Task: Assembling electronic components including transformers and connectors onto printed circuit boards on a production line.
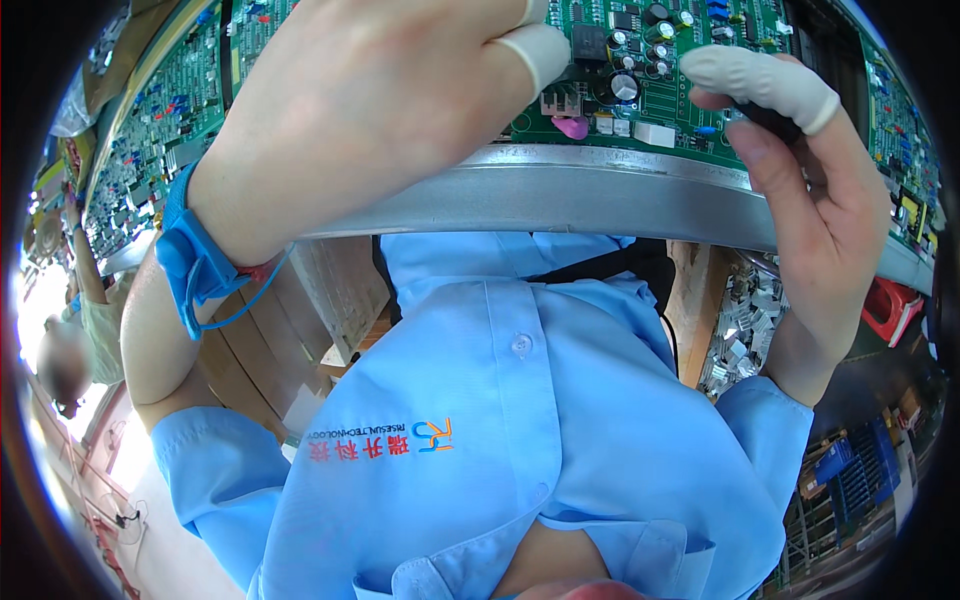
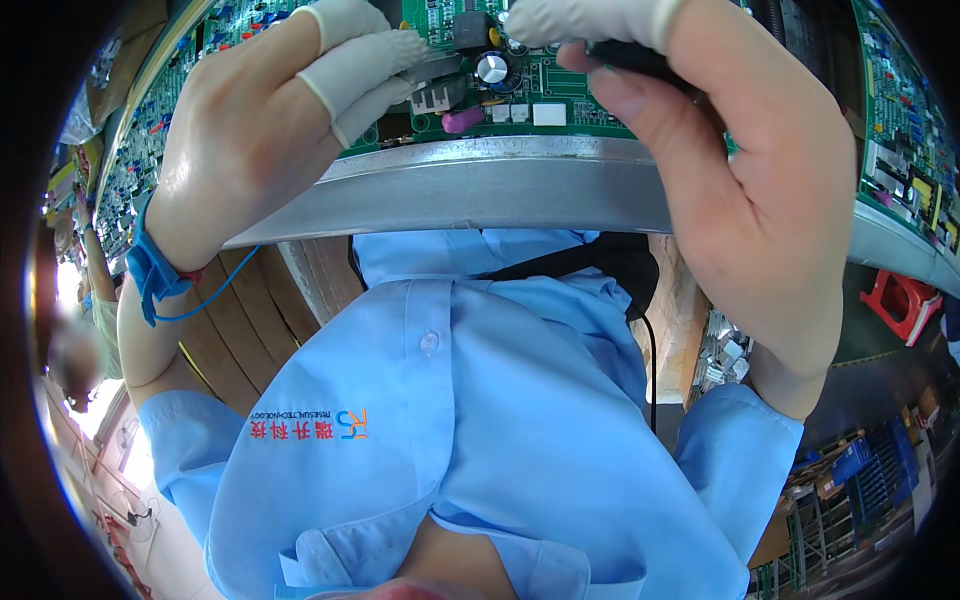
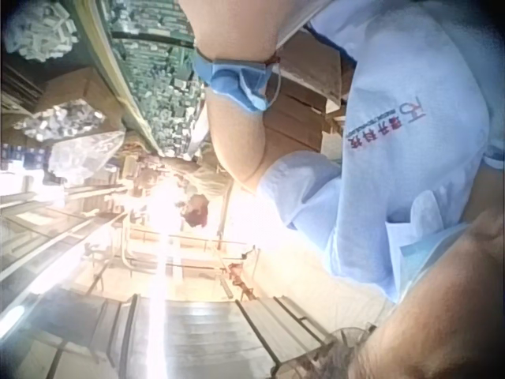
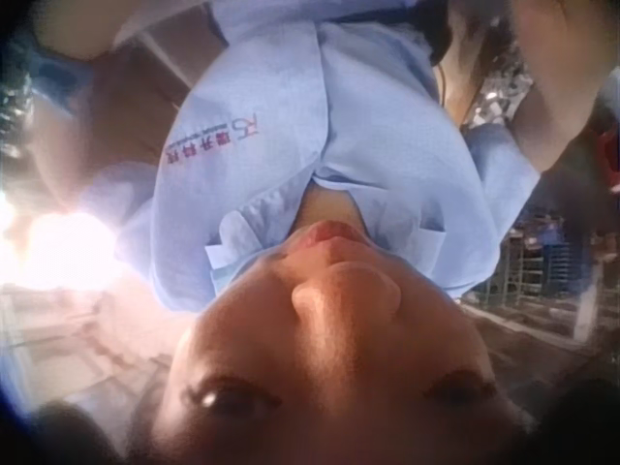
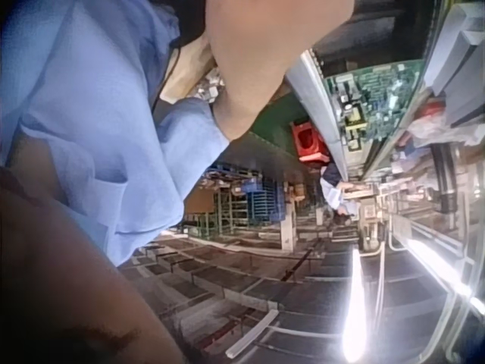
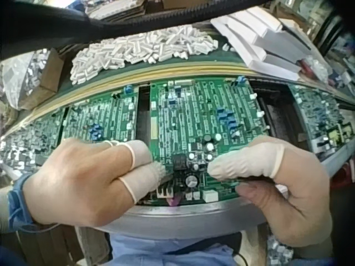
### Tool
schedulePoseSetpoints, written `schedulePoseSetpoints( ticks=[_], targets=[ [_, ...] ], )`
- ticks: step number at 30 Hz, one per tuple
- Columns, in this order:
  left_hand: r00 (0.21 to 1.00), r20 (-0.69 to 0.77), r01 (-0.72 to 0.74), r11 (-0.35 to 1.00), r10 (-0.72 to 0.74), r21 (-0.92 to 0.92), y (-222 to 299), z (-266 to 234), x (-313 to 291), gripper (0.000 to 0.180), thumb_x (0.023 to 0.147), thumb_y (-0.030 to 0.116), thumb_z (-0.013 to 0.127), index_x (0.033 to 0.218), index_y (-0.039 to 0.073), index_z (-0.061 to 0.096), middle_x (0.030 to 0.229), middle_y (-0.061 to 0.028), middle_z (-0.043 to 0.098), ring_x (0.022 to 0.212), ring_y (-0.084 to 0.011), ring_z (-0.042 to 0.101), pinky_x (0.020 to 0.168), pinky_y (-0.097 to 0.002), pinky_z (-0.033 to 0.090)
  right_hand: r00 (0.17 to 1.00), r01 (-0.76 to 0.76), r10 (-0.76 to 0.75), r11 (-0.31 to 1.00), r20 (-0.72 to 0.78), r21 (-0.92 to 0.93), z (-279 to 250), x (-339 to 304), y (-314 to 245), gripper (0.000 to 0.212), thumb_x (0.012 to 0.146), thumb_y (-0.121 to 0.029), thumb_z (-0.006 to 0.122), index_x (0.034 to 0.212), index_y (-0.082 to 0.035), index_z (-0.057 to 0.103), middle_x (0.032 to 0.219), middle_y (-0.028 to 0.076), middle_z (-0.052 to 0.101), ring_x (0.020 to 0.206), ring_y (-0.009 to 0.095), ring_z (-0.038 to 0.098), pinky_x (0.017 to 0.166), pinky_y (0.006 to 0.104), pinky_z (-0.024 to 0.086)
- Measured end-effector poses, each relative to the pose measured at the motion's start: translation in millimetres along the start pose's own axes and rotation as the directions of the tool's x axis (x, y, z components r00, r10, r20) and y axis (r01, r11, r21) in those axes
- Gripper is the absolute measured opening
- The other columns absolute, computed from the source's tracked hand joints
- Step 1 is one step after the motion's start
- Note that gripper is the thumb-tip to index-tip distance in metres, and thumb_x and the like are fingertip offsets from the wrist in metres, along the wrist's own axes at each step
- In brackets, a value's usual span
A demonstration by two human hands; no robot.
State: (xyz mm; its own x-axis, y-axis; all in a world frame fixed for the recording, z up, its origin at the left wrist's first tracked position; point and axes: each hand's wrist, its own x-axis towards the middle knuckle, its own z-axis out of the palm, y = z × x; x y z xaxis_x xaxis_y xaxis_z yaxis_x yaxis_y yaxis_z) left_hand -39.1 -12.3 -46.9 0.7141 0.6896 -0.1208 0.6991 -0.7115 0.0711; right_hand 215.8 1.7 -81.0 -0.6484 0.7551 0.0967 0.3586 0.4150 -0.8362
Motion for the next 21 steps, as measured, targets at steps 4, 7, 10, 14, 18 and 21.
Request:
schedulePoseSetpoints(
  ticks=[4,7,10,14,18,21],
  targets=[
    [0.986,-0.164,-0.043,0.993,0.023,-0.115,-6.1,15.5,-4.0,0.016,0.079,0.011,0.071,0.092,0.005,0.063,0.083,-0.0062,0.056,0.064,-0.02,0.06,0.051,-0.0312,0.048,0.986,0.168,-0.155,0.872,0.067,-0.459,2.4,16.0,-4.5,0.028,0.093,0.007,0.05,0.11,-0.002,0.07,0.111,0.01,0.067,0.104,0.016,0.063,0.088,0.0275,0.048],
    [0.958,-0.285,-0.075,0.98,0.02,-0.186,-12.2,29.3,-7.9,0.022,0.078,0.011,0.075,0.098,0.007,0.066,0.087,-0.0061,0.061,0.068,-0.0208,0.062,0.056,-0.0312,0.05,0.96,0.246,-0.281,0.855,-0.007,-0.457,15.3,32.0,-9.2,0.021,0.087,0.005,0.06,0.103,-0.003,0.071,0.096,0.008,0.064,0.084,0.014,0.062,0.07,0.0258,0.047],
    [0.927,-0.374,-0.097,0.972,0.01,-0.214,-13.7,35.1,-12.1,0.027,0.077,0.01,0.077,0.102,0.008,0.069,0.09,-0.006,0.065,0.07,-0.0213,0.063,0.059,-0.0312,0.051,0.96,0.23,-0.275,0.871,-0.043,-0.435,14.7,42.4,-15.5,0.019,0.08,0.001,0.067,0.099,-0.002,0.07,0.088,0.012,0.06,0.075,0.024,0.061,0.063,0.031,0.047],
    [0.948,-0.317,-0.033,0.988,-0.017,-0.153,-16.5,34.0,-14.3,0.028,0.08,0.008,0.076,0.106,0.006,0.068,0.095,-0.0057,0.065,0.075,-0.0181,0.065,0.063,-0.0289,0.052,0.967,0.197,-0.246,0.886,-0.066,-0.421,12.1,47.4,-19.0,0.02,0.075,-0.003,0.073,0.095,0.001,0.069,0.083,0.014,0.058,0.069,0.029,0.061,0.058,0.0341,0.047],
    [0.929,-0.202,0.152,0.817,-0.31,-0.556,-14.2,24.4,-16.8,0.024,0.084,0.008,0.074,0.107,0.004,0.068,0.094,-0.0023,0.065,0.077,-0.0117,0.064,0.066,-0.0246,0.051,0.979,0.174,-0.203,0.904,-0.033,-0.391,10.6,42.8,-17.4,0.021,0.078,-0.004,0.072,0.098,0.001,0.068,0.087,0.014,0.059,0.067,0.028,0.06,0.058,0.0314,0.047],
    [0.862,-0.073,0.253,0.551,-0.501,-0.795,-12.3,17.2,-22.0,0.02,0.088,0.007,0.071,0.107,0.001,0.068,0.094,0.0029,0.065,0.082,-0.0025,0.058,0.072,-0.0183,0.047,0.976,0.064,-0.079,0.995,-0.204,-0.077,24.1,37.1,-10.0,0.019,0.078,0.001,0.076,0.096,-0.002,0.072,0.081,-0.002,0.057,0.061,0.004,0.043,0.052,0.0205,0.028]
  ],
)
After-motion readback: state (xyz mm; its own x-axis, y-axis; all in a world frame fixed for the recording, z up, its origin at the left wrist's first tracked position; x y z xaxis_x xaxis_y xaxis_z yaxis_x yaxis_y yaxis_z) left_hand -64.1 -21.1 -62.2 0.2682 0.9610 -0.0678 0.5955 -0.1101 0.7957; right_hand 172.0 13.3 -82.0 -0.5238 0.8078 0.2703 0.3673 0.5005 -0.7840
